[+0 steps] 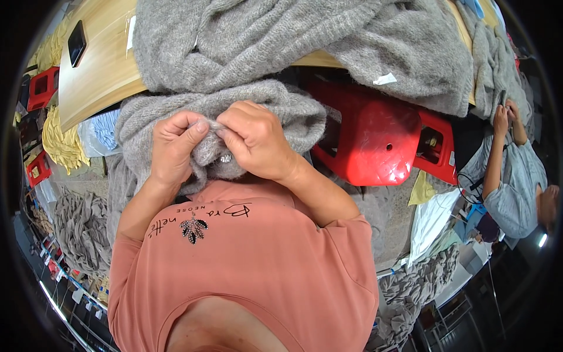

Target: Folding and inspecting fabric garments on a workstation table.

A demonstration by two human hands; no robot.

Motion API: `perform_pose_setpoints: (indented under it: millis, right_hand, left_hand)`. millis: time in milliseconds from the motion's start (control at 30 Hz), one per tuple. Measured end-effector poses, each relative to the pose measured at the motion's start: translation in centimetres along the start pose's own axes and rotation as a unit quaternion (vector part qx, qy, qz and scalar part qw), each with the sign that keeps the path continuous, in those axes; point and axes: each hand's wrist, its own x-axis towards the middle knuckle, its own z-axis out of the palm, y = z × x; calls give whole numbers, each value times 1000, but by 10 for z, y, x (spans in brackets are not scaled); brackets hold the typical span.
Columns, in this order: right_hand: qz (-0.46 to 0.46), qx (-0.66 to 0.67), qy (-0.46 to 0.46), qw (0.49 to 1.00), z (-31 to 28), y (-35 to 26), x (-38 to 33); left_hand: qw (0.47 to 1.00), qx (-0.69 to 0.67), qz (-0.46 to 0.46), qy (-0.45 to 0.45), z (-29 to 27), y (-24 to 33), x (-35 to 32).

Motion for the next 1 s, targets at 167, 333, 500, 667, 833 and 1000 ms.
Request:
perform_pose_setpoints:
  millis: [167,333,500,667,833,1000]
  right_hand:
    - [177,184,9,967,1,-10,-3]
    - [297,411,38,861,8,1,-6]
    - [330,509,63,793,5,1,-5]
    - [175,174,-60,967,-8,-9,-4]
    - [121,160,-14,980,2,-9,-8]
    - [297,357,3,886,1,-7,-6]
  left_hand:
    - [993,64,-83,-48,-2,-1,1]
    - [985,58,-105,-126,-3,-1,7]
    - [979,-53,-156,-121,-3,3,7]
    - [985,-26,-143,-90,-3,0,6]
    - [984,120,-87,-97,-2,-1,5]
    - [982,160,-56,-83,0,-3,4]
